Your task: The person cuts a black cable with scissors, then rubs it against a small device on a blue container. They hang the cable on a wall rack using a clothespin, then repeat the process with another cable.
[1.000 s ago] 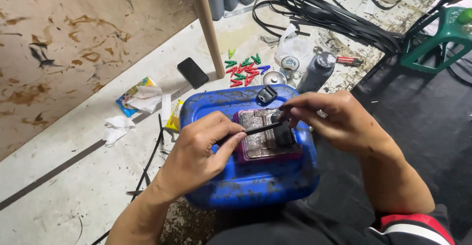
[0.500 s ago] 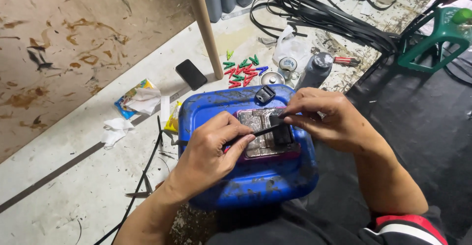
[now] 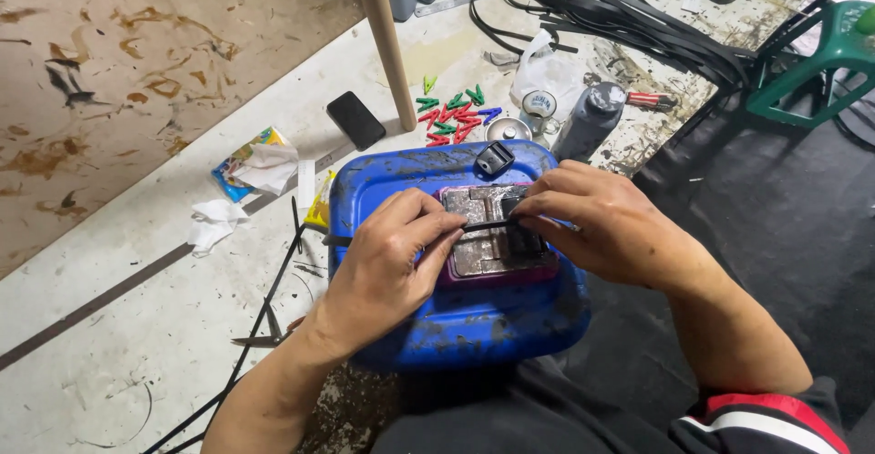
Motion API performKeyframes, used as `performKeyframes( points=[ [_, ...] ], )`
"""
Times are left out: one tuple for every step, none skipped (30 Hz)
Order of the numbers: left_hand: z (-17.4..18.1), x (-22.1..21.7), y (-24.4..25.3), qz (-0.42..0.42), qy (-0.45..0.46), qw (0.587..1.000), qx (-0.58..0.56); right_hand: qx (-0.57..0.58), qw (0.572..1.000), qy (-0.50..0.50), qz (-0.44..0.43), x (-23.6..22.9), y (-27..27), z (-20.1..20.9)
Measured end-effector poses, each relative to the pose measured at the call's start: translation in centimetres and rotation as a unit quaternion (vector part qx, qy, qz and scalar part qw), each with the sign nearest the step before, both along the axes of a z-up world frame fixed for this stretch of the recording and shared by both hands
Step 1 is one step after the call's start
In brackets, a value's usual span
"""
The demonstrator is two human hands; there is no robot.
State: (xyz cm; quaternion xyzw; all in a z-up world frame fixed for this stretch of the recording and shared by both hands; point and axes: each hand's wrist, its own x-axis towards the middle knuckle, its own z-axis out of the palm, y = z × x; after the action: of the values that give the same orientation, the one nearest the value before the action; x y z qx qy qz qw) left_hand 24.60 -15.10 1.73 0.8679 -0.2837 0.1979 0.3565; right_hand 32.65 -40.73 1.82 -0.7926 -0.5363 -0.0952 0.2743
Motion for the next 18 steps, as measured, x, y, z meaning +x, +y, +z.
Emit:
performKeyframes(
  points=[
    [0.0,0.1,0.0,0.001,0.001,1.0,0.0,0.0,1.0,0.001,0.001,0.0,0.0,0.0],
    [0.0,0.1,0.1,0.006,0.0,1.0,-0.001,0.003,1.0,-0.003,0.002,0.1,0.0,0.0],
    [-0.1,0.2,0.1,0.01,-0.001,1.0,-0.001,0.007,1.0,-0.006,0.003,0.1,0.0,-0.1],
    [0.0,0.1,0.2,0.01,0.0,1.0,-0.001,0.007,1.0,-0.006,0.003,0.1,0.1,-0.1],
    [0.1,0.1,0.3,0.012,0.003,1.0,-0.002,0.014,1.0,-0.008,0.006,0.1,0.1,-0.2],
    [0.2,0.1,0.3,0.013,0.006,1.0,-0.003,0.021,1.0,-0.011,0.009,0.1,0.2,-0.2],
    [0.1,0.2,0.4,0.013,0.006,1.0,-0.002,0.022,1.0,-0.01,0.009,0.1,0.2,-0.4],
    [0.0,0.2,0.4,0.012,0.004,1.0,-0.001,0.024,0.999,-0.025,0.012,0.2,0.3,-0.6],
    [-0.1,0.3,0.5,0.011,0.003,1.0,0.0,0.027,0.999,-0.04,0.014,0.2,0.4,-0.8],
    [-0.1,0.3,0.5,0.011,0.004,1.0,0.0,0.027,0.999,-0.039,0.014,0.2,0.3,-0.8],
    [-0.2,0.3,0.5,0.012,0.003,1.0,0.003,0.03,0.998,-0.043,0.016,0.1,0.3,-0.7],
    [-0.2,0.4,0.5,0.012,0.001,1.0,0.006,0.032,0.998,-0.048,0.019,0.1,0.3,-0.7],
    [-0.2,0.4,0.5,0.012,0.002,1.0,0.007,0.033,0.998,-0.047,0.018,0.1,0.3,-0.9],
    [-0.2,0.4,0.5,0.011,0.003,1.0,0.009,0.034,0.998,-0.052,0.021,0.1,0.3,-1.0],
    [-0.2,0.4,0.4,0.01,0.004,1.0,0.011,0.035,0.997,-0.058,0.024,0.1,0.2,-1.2],
    [-0.2,0.4,0.4,0.01,0.005,1.0,0.012,0.036,0.997,-0.057,0.023,0.1,0.1,-1.2],
    [-0.1,0.5,0.4,0.006,0.004,1.0,0.011,0.036,0.997,-0.06,0.019,0.1,0.0,-1.2],
    [-0.1,0.5,0.4,0.002,0.002,1.0,0.01,0.035,0.997,-0.064,0.014,0.1,0.0,-1.2]
  ],
)
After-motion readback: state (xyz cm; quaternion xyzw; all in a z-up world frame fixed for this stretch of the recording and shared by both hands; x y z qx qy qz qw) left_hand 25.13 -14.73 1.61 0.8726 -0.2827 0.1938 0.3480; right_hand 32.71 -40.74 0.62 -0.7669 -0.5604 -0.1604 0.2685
